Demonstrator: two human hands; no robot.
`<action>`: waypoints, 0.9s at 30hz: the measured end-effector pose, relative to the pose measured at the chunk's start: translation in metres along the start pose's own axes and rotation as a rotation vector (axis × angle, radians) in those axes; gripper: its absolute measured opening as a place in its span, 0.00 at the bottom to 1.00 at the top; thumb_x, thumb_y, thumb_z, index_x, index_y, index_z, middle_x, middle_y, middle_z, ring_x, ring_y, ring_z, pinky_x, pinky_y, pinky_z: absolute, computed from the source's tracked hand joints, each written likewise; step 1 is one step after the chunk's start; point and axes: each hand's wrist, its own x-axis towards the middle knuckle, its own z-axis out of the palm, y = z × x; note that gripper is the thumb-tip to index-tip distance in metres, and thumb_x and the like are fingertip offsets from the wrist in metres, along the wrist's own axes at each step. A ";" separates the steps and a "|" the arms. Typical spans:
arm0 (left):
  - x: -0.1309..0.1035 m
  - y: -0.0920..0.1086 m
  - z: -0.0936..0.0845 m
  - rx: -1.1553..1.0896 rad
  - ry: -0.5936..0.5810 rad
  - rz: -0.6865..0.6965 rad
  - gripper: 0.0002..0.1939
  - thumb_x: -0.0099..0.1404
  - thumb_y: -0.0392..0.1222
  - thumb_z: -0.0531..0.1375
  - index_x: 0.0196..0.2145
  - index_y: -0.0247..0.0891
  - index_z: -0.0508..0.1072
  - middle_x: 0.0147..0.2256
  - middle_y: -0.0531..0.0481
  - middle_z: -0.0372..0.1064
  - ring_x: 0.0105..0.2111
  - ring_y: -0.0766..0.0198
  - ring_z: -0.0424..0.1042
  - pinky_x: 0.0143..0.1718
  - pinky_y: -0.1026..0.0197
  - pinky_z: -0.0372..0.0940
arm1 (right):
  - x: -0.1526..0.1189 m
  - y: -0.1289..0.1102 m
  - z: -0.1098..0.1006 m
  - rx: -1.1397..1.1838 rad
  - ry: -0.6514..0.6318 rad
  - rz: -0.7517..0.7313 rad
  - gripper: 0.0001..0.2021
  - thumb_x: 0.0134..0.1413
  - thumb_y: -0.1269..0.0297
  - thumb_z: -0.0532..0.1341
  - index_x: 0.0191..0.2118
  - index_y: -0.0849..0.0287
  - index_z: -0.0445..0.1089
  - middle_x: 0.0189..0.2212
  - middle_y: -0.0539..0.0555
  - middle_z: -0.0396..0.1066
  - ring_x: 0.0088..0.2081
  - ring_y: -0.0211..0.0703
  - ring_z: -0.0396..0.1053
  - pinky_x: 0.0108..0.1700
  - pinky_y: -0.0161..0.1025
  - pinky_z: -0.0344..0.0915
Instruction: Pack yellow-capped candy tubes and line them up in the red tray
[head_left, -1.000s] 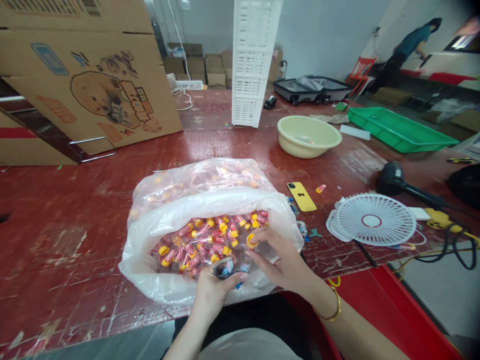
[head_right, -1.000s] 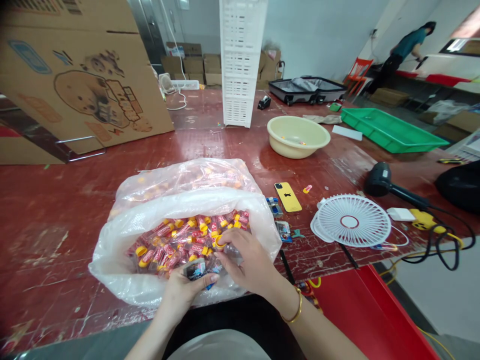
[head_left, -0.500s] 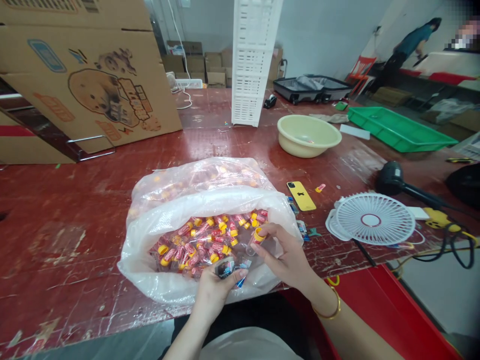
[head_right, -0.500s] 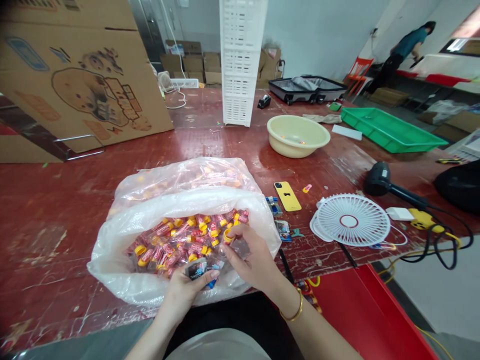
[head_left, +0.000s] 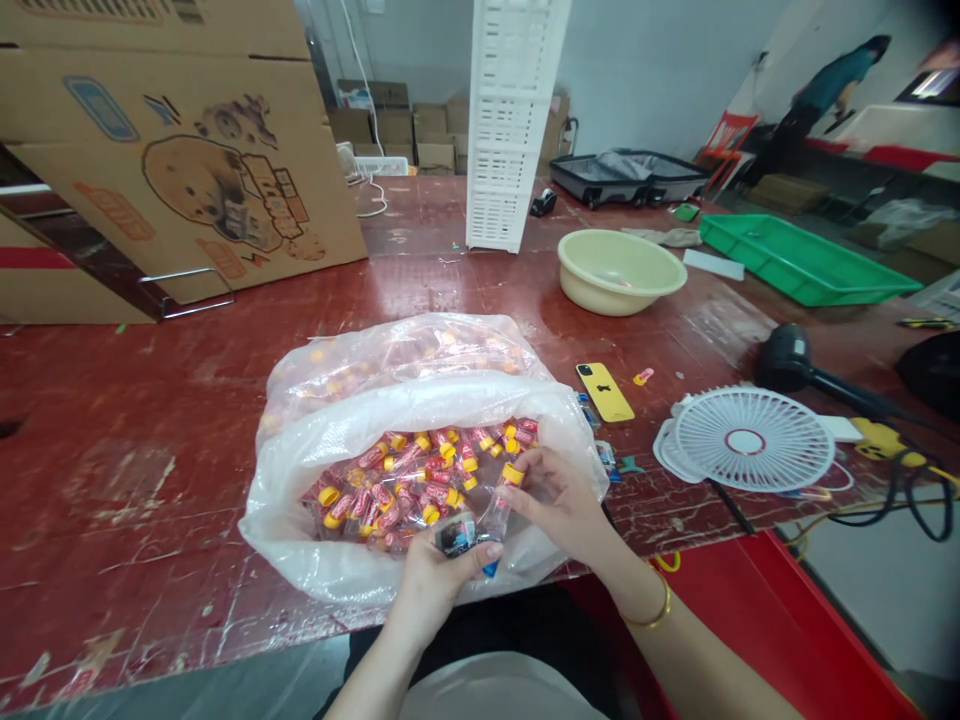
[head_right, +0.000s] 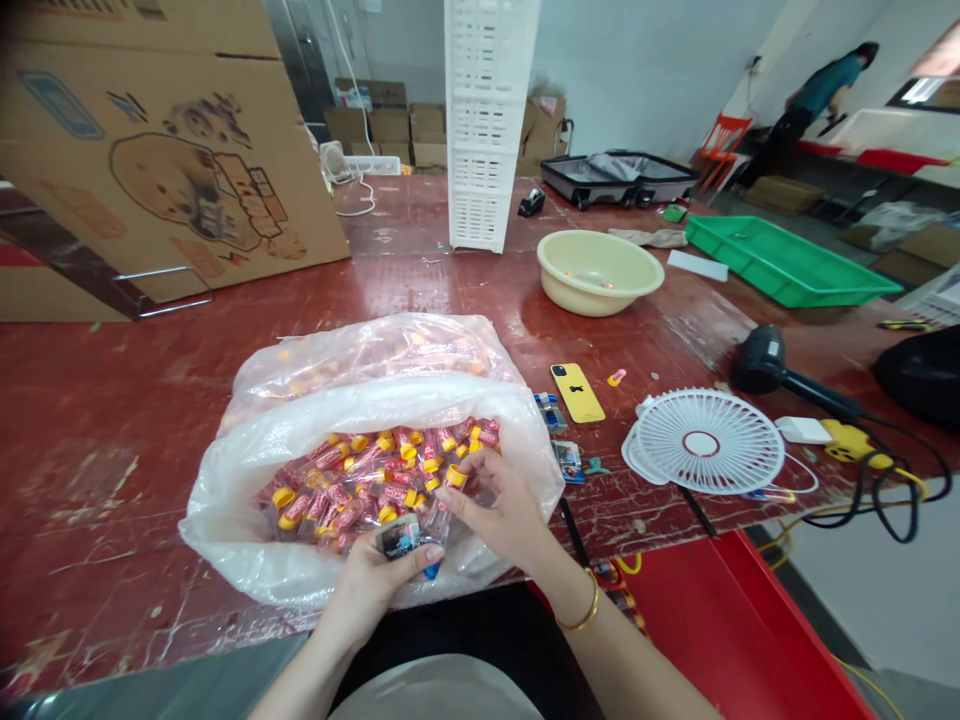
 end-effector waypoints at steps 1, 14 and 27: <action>-0.002 0.002 0.002 -0.050 -0.025 -0.065 0.15 0.45 0.48 0.71 0.23 0.34 0.73 0.19 0.54 0.68 0.21 0.67 0.65 0.24 0.65 0.62 | 0.000 0.003 0.000 0.069 -0.022 0.067 0.12 0.49 0.59 0.65 0.33 0.57 0.62 0.28 0.49 0.67 0.31 0.39 0.68 0.35 0.37 0.67; 0.002 0.012 0.021 -0.337 -0.095 -0.233 0.15 0.54 0.47 0.68 0.34 0.33 0.77 0.26 0.46 0.78 0.26 0.63 0.75 0.29 0.66 0.68 | -0.043 0.023 0.029 -0.013 0.026 0.017 0.30 0.39 0.72 0.67 0.48 0.52 0.52 0.43 0.54 0.59 0.41 0.42 0.66 0.38 0.38 0.69; -0.004 0.009 0.023 -0.282 -0.067 -0.221 0.15 0.50 0.44 0.70 0.35 0.35 0.77 0.27 0.47 0.77 0.28 0.61 0.74 0.30 0.62 0.69 | -0.046 0.027 0.023 0.023 0.041 -0.077 0.32 0.36 0.75 0.66 0.48 0.53 0.51 0.42 0.52 0.58 0.42 0.42 0.64 0.45 0.40 0.63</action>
